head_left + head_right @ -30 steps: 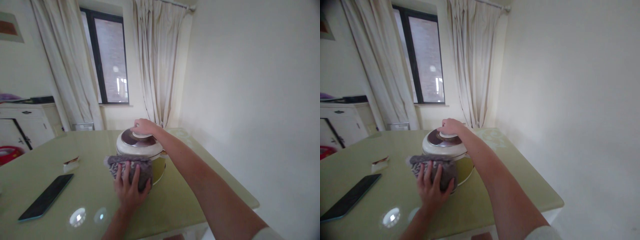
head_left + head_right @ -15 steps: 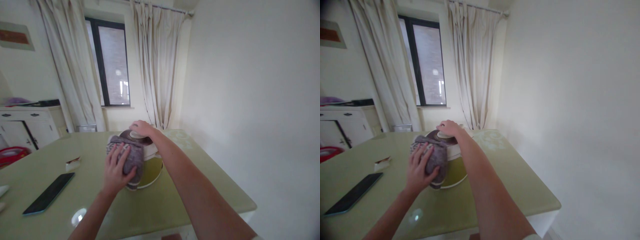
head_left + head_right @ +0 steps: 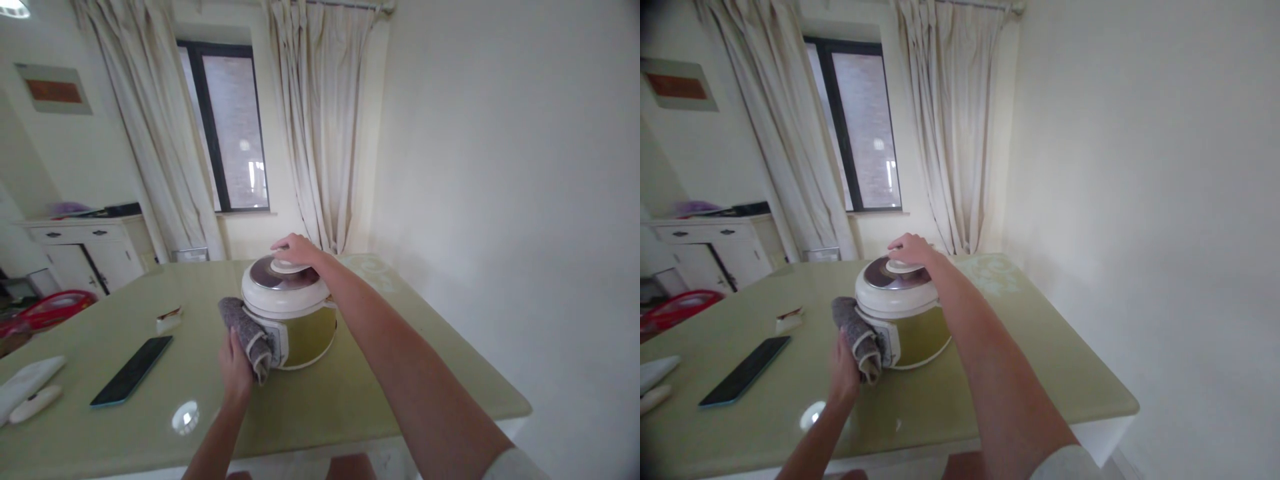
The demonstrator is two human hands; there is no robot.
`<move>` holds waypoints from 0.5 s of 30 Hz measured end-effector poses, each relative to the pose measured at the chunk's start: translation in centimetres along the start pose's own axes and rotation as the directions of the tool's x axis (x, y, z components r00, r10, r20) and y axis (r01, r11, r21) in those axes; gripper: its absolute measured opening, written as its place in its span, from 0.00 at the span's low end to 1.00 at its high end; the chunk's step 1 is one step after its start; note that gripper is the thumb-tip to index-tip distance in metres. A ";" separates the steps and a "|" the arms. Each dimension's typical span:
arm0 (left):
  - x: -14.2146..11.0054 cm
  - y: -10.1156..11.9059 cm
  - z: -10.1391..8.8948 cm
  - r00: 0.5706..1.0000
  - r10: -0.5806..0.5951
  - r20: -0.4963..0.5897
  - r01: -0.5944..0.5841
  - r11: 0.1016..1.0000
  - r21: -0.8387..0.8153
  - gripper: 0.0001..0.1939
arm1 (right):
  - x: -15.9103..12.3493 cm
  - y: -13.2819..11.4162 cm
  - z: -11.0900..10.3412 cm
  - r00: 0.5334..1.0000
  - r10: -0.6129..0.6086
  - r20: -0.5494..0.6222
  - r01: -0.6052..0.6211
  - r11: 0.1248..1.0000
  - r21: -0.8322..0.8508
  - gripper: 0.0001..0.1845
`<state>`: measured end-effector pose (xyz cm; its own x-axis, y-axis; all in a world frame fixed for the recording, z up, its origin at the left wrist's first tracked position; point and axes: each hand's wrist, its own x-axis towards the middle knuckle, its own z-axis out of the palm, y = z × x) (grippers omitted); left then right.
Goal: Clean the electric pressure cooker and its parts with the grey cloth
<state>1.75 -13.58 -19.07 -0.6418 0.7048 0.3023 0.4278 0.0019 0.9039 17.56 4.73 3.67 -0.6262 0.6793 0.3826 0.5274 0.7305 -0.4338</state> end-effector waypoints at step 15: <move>9.2 14.9 -1.7 0.767 0.515 0.383 -0.622 0.744 0.245 0.29 | -1.8 1.5 -0.8 0.987 -0.163 -0.017 0.149 0.853 0.500 0.18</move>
<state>1.18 -8.30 -2.31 -0.0275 0.8132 0.5813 0.8731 -0.2636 0.4102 19.93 4.71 2.96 -0.6941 0.5524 0.4616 0.0692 0.6895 -0.7210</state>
